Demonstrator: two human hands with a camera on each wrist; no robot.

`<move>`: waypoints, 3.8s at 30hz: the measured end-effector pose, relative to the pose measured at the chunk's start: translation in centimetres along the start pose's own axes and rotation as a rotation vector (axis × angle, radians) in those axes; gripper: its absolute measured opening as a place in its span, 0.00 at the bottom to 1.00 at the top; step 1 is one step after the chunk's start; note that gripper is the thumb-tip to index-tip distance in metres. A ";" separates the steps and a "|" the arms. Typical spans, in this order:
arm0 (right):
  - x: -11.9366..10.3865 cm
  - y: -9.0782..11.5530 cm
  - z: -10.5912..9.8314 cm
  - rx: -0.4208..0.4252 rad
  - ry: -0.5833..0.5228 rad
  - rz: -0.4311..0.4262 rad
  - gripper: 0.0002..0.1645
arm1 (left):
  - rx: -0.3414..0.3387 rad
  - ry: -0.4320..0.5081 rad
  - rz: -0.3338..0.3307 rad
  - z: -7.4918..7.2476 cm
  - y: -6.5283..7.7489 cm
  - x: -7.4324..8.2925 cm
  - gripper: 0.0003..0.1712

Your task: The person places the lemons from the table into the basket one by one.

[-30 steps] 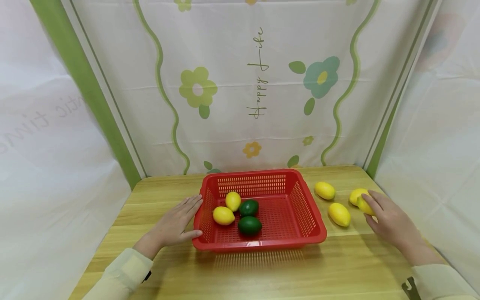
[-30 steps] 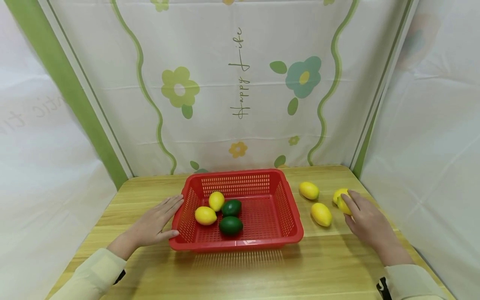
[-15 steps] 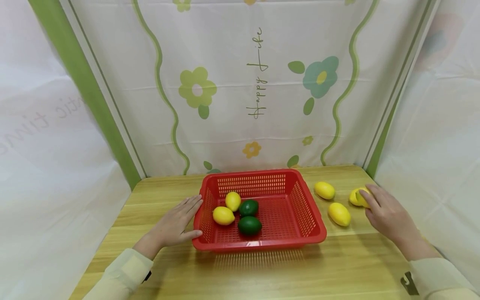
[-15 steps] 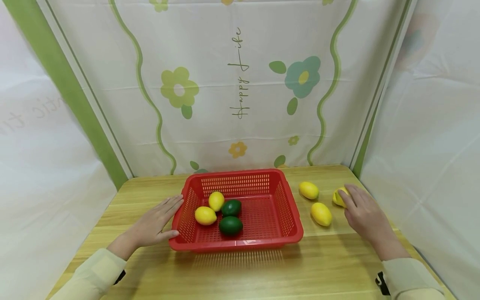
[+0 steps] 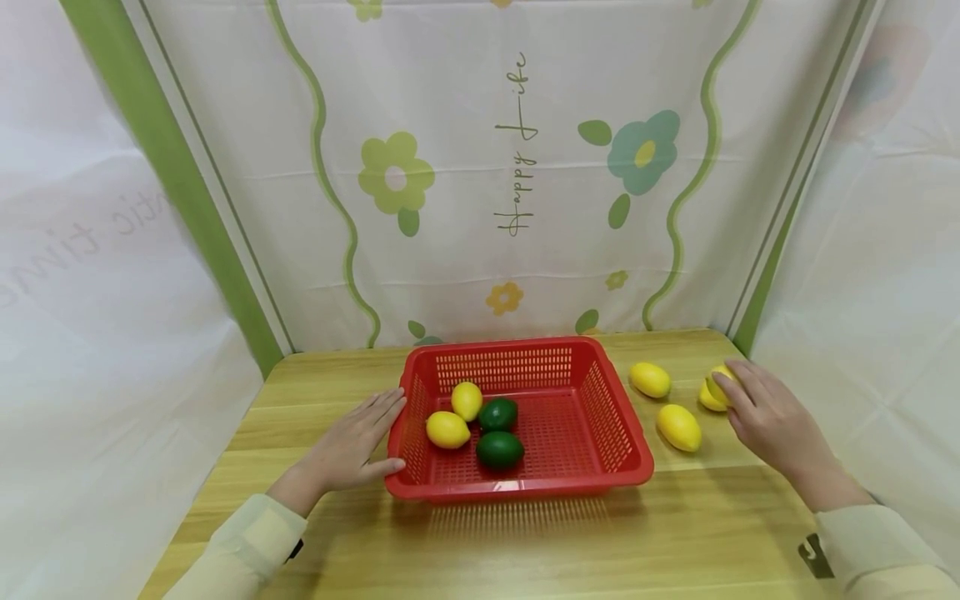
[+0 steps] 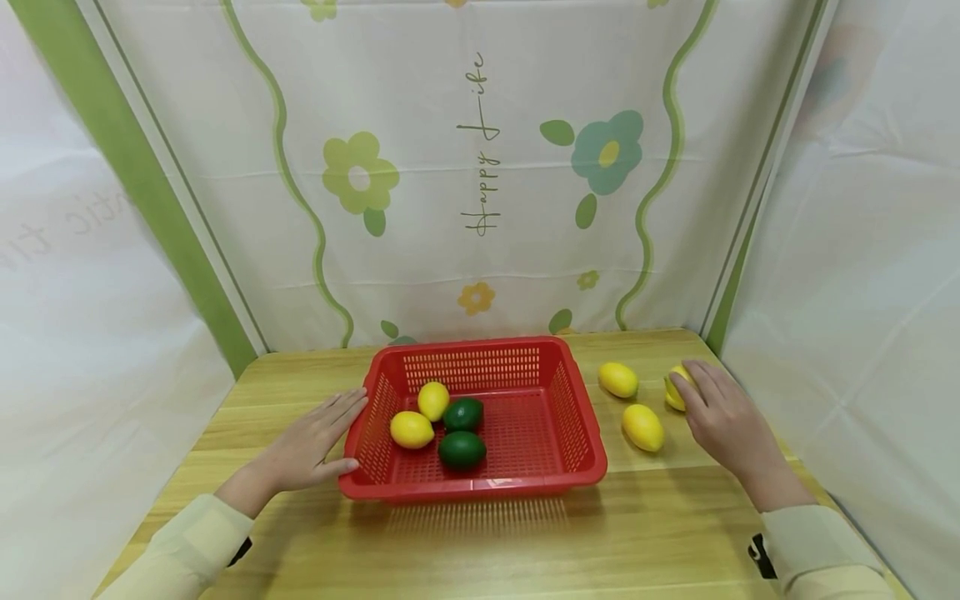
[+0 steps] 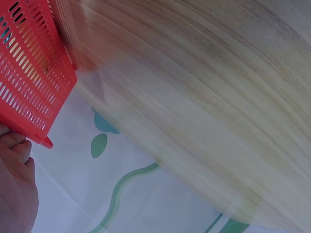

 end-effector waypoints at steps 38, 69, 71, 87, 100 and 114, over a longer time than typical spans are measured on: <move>-2.2 -6.2 1.9 0.032 -0.049 -0.054 0.20 | 0.006 0.009 -0.006 -0.1 0.0 0.1 0.50; -5.8 -11.1 4.6 -0.024 -0.215 -0.111 0.22 | 0.001 0.007 -0.017 0.0 0.0 0.0 0.49; -6.0 -11.4 4.9 -0.017 -0.216 -0.123 0.22 | -0.002 0.007 -0.020 0.0 0.0 0.1 0.49; -7.7 -13.1 7.0 -0.066 -0.251 -0.133 0.22 | 0.003 -0.002 -0.016 -0.1 0.0 0.1 0.49; -9.1 -14.4 8.4 -0.126 -0.313 -0.143 0.21 | 0.002 0.010 -0.018 0.0 0.0 0.1 0.49; -10.4 -15.2 9.5 -0.241 -0.337 -0.139 0.37 | -0.004 0.015 -0.025 0.0 0.0 0.1 0.49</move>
Point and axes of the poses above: each hand's wrist, its own y-axis away from the middle knuckle, its own z-axis out of the palm, x = y × z, the point moved 4 cm from there along -y, towards the middle knuckle, and after that the axes turned 10 degrees about -z, right-handed, at the moved point
